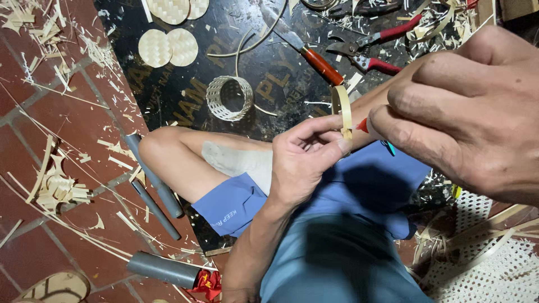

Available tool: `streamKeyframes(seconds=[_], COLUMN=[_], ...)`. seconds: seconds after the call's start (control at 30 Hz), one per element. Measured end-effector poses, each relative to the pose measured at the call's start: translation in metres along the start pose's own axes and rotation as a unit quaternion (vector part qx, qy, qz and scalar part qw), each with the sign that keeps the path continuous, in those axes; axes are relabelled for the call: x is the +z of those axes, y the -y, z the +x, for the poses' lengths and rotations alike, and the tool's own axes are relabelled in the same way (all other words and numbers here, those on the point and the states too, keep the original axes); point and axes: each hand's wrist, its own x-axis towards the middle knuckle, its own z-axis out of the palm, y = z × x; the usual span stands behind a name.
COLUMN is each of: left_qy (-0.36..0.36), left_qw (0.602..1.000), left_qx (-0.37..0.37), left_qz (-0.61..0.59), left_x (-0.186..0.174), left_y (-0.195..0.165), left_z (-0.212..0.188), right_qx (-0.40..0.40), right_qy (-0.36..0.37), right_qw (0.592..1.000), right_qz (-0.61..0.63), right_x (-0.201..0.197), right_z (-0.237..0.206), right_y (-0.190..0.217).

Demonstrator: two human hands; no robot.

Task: The person sits on the floor assembling a woven bamboo lampshade. They cut a bamboo strip with pliers, apply glue from a squeeze bottle to a bent bamboo ring, press the ring onto the woven cylinder, fit a round woven disc into the top, and trim the edge with a knife.

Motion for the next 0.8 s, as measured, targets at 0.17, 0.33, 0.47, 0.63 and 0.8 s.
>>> streamKeyframes(seconds=[0.17, 0.33, 0.47, 0.63, 0.8], left_qy=[-0.021, -0.038, -0.052, -0.072, -0.060], left_qw=[1.000, 0.999, 0.998, 0.997, 0.998], left_qx=[-0.002, 0.006, 0.012, -0.006, 0.014], left_qz=[0.000, -0.026, -0.018, -0.025, -0.024], left_x=[-0.005, -0.010, -0.010, -0.011, -0.013], left_y=[-0.001, 0.001, 0.002, 0.000, 0.001], left_z=[0.000, 0.003, 0.005, 0.006, 0.007], right_qx=[0.017, 0.037, 0.056, 0.041, 0.058], right_qy=[-0.027, -0.081, -0.079, -0.068, -0.036], right_qw=[0.999, 0.994, 0.994, 0.994, 0.996], right_qz=[0.005, 0.057, 0.048, 0.069, 0.051], right_x=[0.005, 0.020, 0.031, 0.034, 0.039], right_z=[-0.007, -0.017, -0.022, -0.020, -0.028], right_y=[-0.011, -0.023, -0.024, -0.026, -0.027])
